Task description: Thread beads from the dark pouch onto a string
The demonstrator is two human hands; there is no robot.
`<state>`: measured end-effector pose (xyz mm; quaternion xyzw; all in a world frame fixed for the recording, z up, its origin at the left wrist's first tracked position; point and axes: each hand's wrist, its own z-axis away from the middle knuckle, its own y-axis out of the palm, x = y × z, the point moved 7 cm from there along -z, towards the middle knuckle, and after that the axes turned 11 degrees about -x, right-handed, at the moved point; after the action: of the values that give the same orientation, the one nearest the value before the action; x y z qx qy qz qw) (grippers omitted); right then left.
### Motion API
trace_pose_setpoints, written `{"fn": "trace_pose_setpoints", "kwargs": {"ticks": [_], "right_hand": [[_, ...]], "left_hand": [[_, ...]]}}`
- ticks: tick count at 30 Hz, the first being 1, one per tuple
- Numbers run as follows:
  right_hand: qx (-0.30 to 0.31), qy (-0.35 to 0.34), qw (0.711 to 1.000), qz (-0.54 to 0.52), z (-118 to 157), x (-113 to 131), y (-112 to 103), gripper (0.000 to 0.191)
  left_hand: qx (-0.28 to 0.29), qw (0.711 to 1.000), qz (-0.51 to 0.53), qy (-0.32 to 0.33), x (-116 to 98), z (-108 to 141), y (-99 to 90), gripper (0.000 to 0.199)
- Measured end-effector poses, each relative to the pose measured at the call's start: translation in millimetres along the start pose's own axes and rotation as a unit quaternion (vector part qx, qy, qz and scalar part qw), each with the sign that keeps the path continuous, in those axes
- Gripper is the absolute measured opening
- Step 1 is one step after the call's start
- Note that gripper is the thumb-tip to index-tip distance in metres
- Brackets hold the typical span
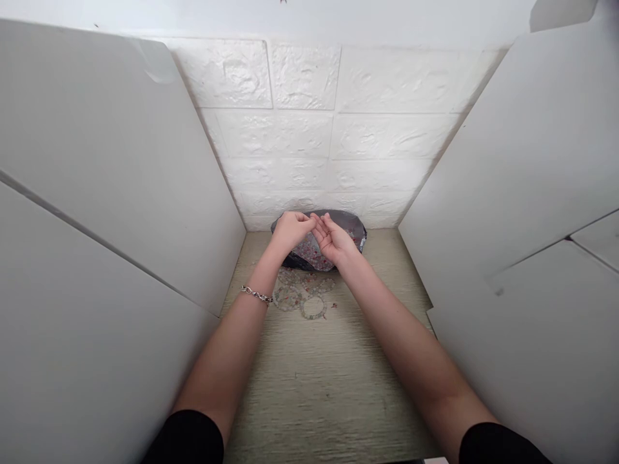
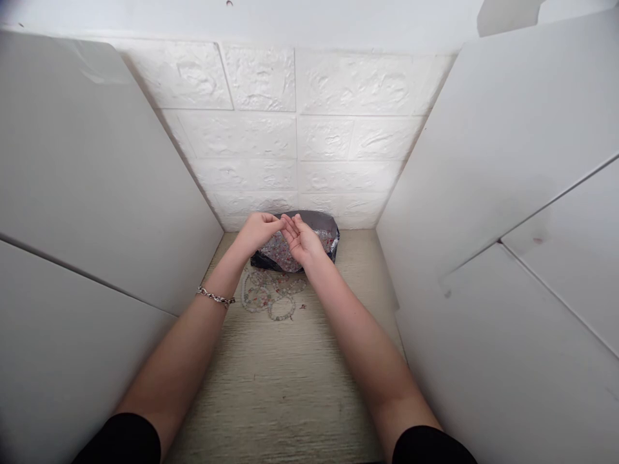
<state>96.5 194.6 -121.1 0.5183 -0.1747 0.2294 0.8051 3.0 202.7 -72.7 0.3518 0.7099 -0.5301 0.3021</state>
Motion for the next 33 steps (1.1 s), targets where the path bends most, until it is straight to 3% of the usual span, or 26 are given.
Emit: {"fn": "trace_pose_setpoints", "kwargs": {"ticks": [33], "right_hand": [[0.020,-0.016,0.999,0.030,1.9,-0.5,2.2,0.021]], "left_hand": [[-0.007,1.000,0.011,-0.004,0.3,1.1,0.3,0.024]]}}
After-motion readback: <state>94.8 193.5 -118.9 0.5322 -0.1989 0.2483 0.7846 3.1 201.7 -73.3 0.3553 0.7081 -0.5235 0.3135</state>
